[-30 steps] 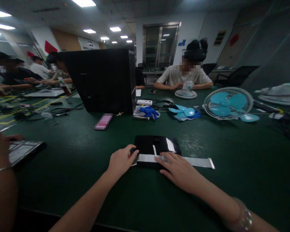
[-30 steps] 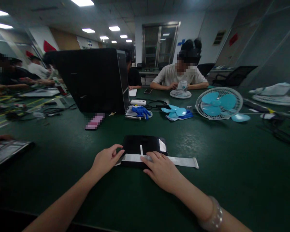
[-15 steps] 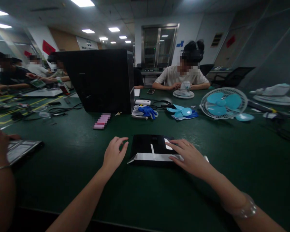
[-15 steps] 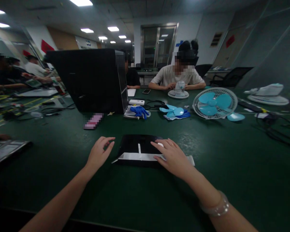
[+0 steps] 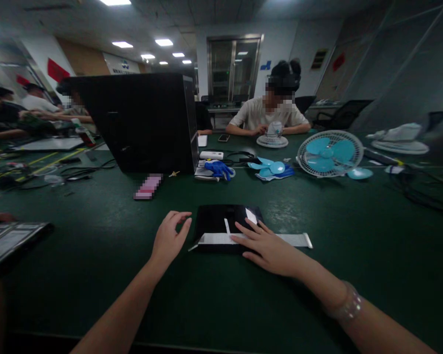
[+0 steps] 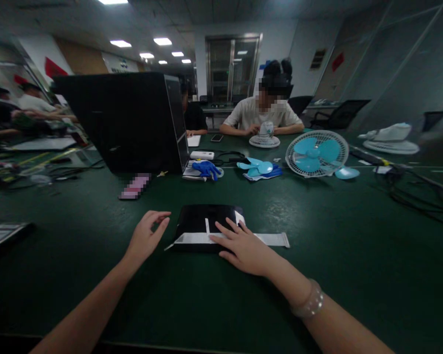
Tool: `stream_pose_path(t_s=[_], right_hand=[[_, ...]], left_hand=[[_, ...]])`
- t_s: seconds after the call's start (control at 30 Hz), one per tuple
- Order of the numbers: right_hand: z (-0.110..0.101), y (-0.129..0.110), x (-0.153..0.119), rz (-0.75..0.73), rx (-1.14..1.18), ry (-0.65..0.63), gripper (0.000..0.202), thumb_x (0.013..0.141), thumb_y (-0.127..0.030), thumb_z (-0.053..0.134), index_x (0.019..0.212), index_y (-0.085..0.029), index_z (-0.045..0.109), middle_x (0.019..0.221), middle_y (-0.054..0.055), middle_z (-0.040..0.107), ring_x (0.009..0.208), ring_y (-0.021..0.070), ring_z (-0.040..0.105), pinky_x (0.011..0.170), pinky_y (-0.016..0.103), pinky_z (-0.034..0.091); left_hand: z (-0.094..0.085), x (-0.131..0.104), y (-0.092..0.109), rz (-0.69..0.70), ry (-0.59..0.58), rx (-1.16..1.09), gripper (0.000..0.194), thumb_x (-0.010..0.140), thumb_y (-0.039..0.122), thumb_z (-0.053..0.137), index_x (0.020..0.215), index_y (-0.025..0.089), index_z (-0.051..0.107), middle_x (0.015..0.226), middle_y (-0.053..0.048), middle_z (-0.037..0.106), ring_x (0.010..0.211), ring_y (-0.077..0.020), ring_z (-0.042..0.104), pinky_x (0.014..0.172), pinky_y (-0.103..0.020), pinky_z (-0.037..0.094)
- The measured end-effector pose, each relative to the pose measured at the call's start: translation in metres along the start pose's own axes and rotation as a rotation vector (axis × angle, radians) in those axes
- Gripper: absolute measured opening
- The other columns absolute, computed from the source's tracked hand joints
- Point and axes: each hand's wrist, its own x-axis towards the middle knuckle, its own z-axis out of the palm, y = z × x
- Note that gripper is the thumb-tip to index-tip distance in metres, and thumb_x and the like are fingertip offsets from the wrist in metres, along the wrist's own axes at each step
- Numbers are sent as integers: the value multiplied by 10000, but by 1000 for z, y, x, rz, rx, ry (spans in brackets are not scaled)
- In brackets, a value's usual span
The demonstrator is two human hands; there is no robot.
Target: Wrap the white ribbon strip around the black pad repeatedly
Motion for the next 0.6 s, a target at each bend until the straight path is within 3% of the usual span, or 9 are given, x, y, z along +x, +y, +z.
stream_pose_path(t_s=[0.17, 0.3, 0.4, 0.53, 0.6], right_hand=[[-1, -4, 2, 62, -12, -44, 533, 969, -559, 284, 1486, -440, 238, 1586, -53, 101, 1437, 332, 91, 1114, 651, 102], [-6, 18, -1, 174, -103, -24, 550, 959, -551, 297, 1490, -417, 250, 1580, -26, 140, 1422, 360, 143, 1086, 696, 83], [-7, 58, -11, 368, -156, -16, 556, 953, -546, 286, 1492, -415, 245, 1583, -18, 127, 1412, 379, 166, 1056, 719, 141], [-5, 131, -38, 729, -171, 3, 562, 927, -584, 280, 1471, -443, 285, 1581, -19, 162, 1398, 400, 201, 1003, 713, 278], [-5, 163, -54, 820, -187, 46, 611, 923, -564, 276, 1474, -313, 354, 1554, 105, 247, 1356, 435, 285, 997, 694, 308]], left_hand=[[-1, 0, -4, 10, 68, -49, 338, 925, 416, 449, 1115, 204, 632, 1070, -72, 572, 954, -208, 591, 633, -275, 506], [-1, 1, -6, 13, 60, -59, 323, 925, 397, 456, 1107, 200, 636, 1072, -67, 576, 961, -206, 594, 659, -283, 513], [-2, 1, -6, 0, 34, -60, 331, 929, 401, 453, 1122, 201, 632, 1086, -70, 578, 973, -210, 594, 664, -288, 514], [-1, 1, -6, 1, 5, -52, 326, 929, 394, 457, 1121, 201, 636, 1093, -74, 578, 962, -209, 594, 633, -278, 504], [0, 0, -5, 2, -9, -50, 320, 929, 388, 460, 1119, 200, 636, 1103, -76, 576, 957, -207, 594, 609, -267, 495]])
